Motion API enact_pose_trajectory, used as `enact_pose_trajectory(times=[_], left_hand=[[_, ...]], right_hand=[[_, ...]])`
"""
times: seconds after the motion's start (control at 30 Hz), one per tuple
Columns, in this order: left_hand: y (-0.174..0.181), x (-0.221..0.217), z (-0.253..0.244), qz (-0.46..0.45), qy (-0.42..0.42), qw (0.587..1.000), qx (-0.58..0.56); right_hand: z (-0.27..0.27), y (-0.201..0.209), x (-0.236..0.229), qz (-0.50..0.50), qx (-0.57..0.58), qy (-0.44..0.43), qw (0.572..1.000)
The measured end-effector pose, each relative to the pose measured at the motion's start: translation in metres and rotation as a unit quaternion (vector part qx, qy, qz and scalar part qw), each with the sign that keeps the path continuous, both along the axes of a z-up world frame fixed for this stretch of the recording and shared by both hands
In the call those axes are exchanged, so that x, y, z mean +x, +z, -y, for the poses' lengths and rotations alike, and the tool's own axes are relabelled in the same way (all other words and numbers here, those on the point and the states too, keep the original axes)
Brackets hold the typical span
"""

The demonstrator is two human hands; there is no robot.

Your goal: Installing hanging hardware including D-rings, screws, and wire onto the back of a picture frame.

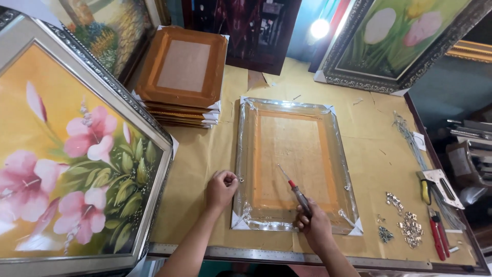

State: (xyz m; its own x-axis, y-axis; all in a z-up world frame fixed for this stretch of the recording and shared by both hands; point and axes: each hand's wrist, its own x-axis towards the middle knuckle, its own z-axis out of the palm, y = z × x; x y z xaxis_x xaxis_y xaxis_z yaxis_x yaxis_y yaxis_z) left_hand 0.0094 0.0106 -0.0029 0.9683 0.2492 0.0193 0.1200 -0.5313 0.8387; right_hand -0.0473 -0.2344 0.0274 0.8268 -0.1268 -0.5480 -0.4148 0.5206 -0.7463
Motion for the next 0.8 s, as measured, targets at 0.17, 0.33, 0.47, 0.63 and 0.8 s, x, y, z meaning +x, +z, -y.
enact_pose_trajectory(times=[0.17,0.33,0.47,0.63,0.8], left_hand=[[0.025,-0.017,0.023,0.042,0.054,0.997,-0.033],[0.036,-0.027,0.073,0.172,0.017,0.985,0.012],[0.044,-0.027,0.128,0.163,-0.086,0.983,0.009],[0.065,-0.028,0.205,0.07,-0.204,0.976,0.005],[0.067,-0.035,0.293,0.086,-0.281,0.956,-0.009]], right_hand=[[0.02,0.011,-0.006,-0.044,0.013,-0.151,0.987],[0.073,0.034,-0.019,-0.034,-0.039,-0.198,0.979],[0.117,0.07,-0.028,-0.097,-0.251,-0.119,0.956],[0.172,0.075,-0.017,-0.113,-0.403,0.003,0.908],[0.223,0.046,0.01,-0.038,-0.582,0.112,0.804]])
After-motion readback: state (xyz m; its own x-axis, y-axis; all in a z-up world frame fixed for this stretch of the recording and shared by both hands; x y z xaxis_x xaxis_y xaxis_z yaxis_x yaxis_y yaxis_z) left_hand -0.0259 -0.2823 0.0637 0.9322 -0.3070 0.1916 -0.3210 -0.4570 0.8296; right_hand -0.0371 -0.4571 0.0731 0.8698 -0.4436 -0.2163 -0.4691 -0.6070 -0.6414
